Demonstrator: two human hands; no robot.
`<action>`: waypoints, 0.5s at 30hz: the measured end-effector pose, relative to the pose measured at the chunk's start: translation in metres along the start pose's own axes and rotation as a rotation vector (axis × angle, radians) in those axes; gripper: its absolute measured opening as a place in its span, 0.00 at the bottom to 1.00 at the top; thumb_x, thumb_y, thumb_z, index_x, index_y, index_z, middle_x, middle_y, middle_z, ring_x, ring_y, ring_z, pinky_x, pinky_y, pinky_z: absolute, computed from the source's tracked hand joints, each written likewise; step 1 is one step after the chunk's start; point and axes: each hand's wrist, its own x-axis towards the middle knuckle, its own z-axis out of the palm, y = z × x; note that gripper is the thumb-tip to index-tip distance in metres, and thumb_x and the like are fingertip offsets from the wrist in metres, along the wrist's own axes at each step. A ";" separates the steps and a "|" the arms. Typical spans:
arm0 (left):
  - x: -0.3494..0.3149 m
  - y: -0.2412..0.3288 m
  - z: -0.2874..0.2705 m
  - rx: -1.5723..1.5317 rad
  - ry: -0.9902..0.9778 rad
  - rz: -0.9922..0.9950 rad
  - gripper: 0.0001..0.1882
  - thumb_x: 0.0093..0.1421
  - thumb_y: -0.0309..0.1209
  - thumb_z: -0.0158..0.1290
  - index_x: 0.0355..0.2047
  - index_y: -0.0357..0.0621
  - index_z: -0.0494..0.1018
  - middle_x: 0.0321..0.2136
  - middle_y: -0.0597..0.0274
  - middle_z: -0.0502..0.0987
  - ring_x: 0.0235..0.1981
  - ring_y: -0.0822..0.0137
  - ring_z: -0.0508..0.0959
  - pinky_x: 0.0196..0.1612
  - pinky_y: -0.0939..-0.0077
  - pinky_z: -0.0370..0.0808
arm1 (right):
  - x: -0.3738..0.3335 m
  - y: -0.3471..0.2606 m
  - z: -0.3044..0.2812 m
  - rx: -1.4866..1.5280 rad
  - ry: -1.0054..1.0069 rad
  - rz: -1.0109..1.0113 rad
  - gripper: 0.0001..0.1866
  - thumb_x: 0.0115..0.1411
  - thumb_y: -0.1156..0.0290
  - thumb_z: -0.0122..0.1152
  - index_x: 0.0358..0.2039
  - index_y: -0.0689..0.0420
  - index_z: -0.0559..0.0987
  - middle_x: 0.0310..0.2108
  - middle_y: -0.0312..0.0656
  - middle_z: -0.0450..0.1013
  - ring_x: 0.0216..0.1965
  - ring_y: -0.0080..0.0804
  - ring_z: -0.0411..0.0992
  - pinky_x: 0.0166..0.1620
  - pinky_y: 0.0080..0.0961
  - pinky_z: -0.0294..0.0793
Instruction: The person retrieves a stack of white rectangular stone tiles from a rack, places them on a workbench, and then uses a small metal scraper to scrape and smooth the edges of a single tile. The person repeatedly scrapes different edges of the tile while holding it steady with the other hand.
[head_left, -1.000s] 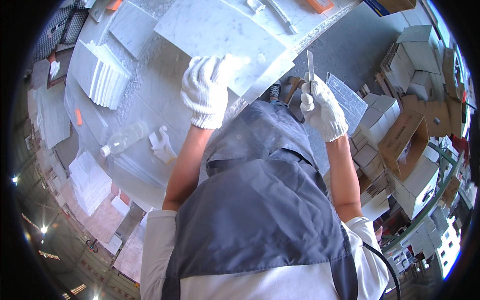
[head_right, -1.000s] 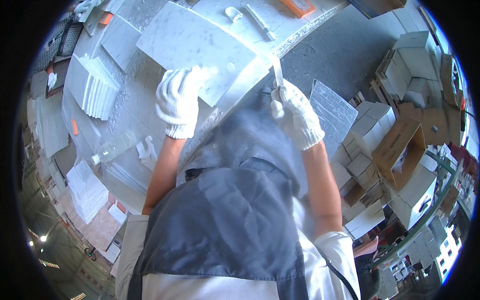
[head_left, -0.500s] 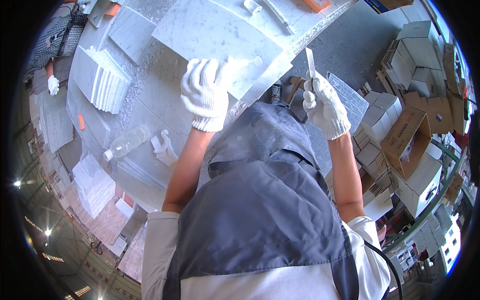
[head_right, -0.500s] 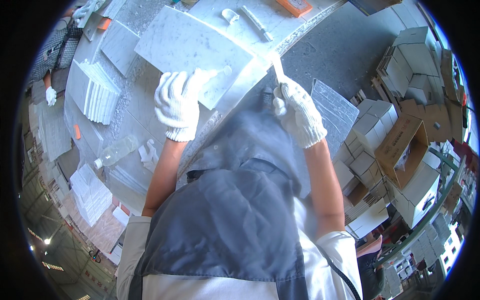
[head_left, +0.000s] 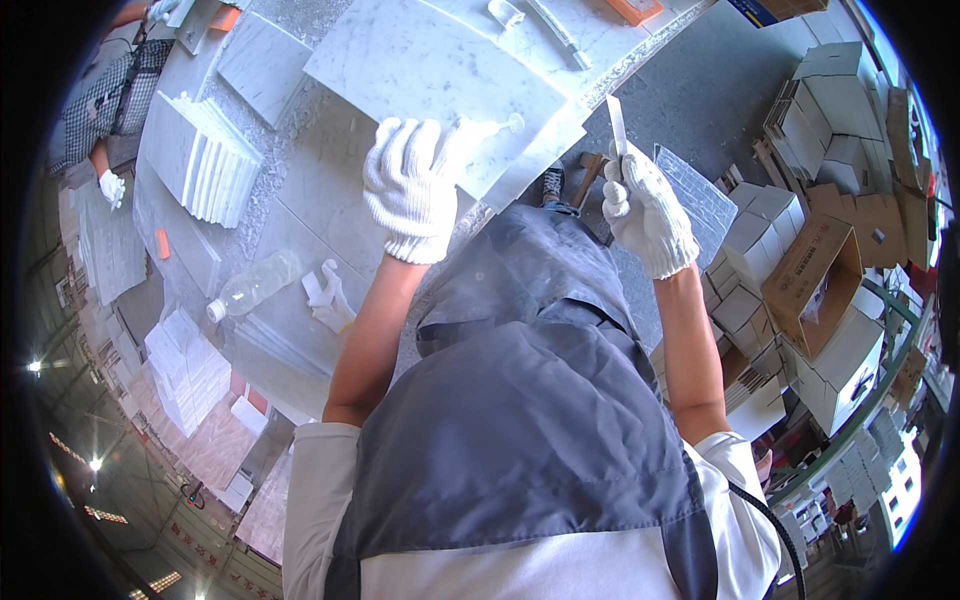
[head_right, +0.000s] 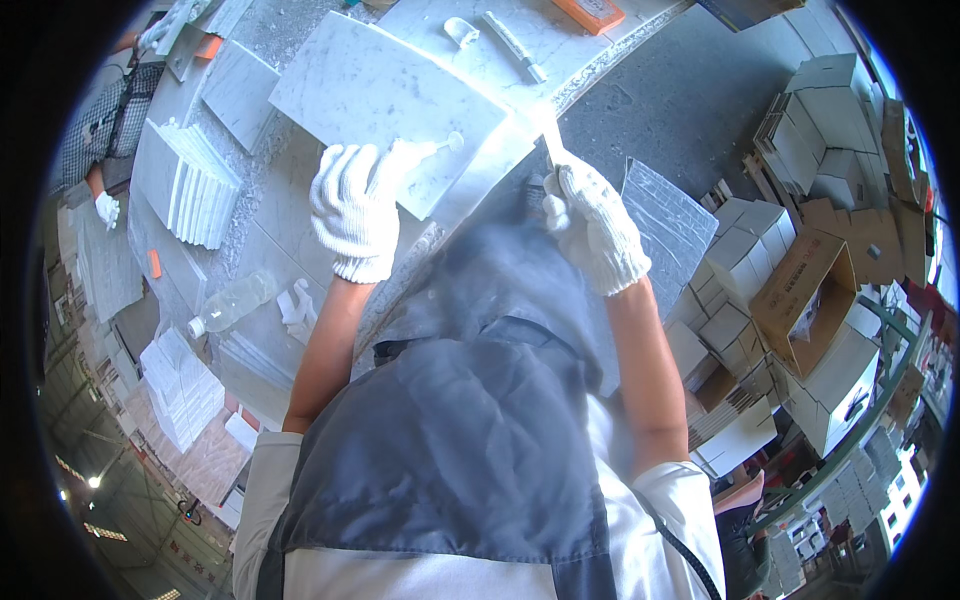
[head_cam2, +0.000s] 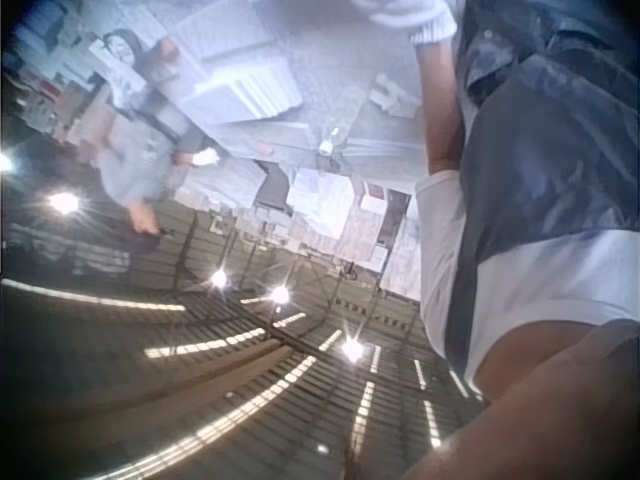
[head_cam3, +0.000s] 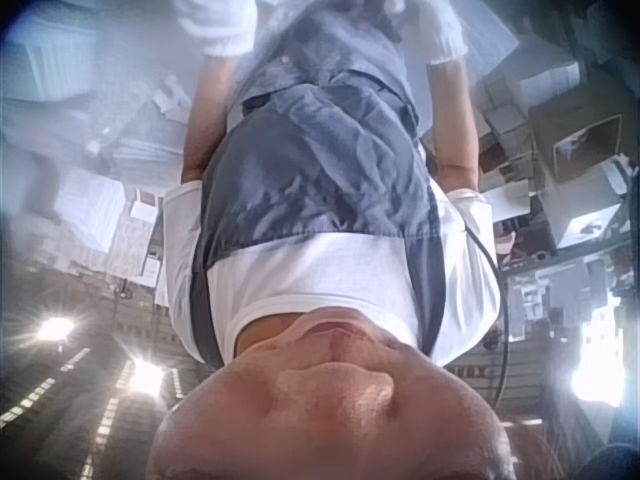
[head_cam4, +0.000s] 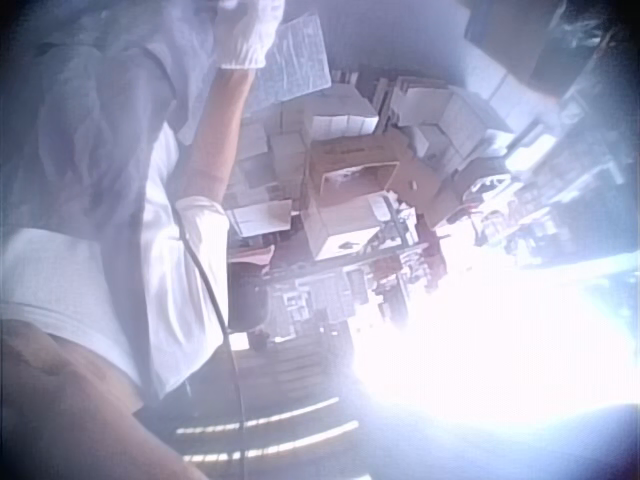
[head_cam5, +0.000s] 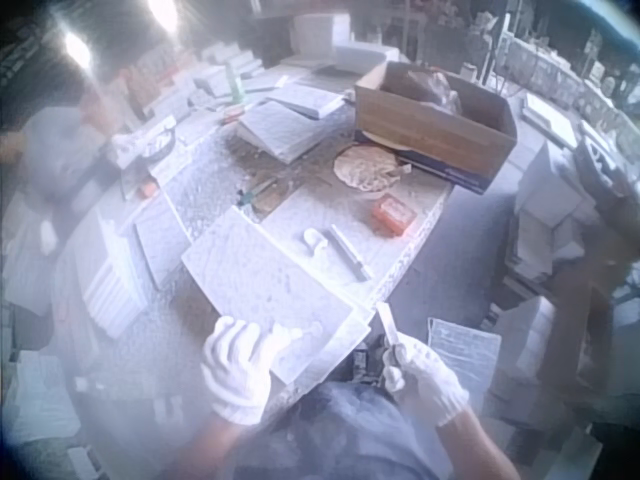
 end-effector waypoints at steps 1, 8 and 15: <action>0.000 0.000 0.000 -0.003 0.008 0.002 0.19 0.53 0.38 0.70 0.43 0.54 0.78 0.47 0.65 0.76 0.54 0.56 0.76 0.53 0.56 0.73 | 0.000 0.000 0.000 -0.006 -0.003 0.006 0.21 0.62 0.62 0.71 0.52 0.57 0.78 0.34 0.35 0.76 0.31 0.25 0.73 0.33 0.20 0.72; 0.002 0.000 -0.001 -0.006 0.017 0.030 0.18 0.53 0.38 0.70 0.43 0.54 0.78 0.48 0.65 0.75 0.53 0.55 0.76 0.52 0.56 0.74 | 0.000 0.001 0.000 -0.018 0.032 0.011 0.22 0.62 0.62 0.71 0.52 0.58 0.77 0.34 0.35 0.75 0.31 0.24 0.73 0.33 0.19 0.72; 0.002 -0.001 0.000 -0.034 -0.003 0.035 0.19 0.52 0.36 0.70 0.44 0.54 0.78 0.48 0.65 0.74 0.54 0.54 0.75 0.52 0.56 0.74 | 0.003 0.003 -0.002 -0.022 0.007 0.009 0.18 0.68 0.62 0.63 0.54 0.56 0.75 0.36 0.35 0.74 0.29 0.20 0.73 0.30 0.15 0.75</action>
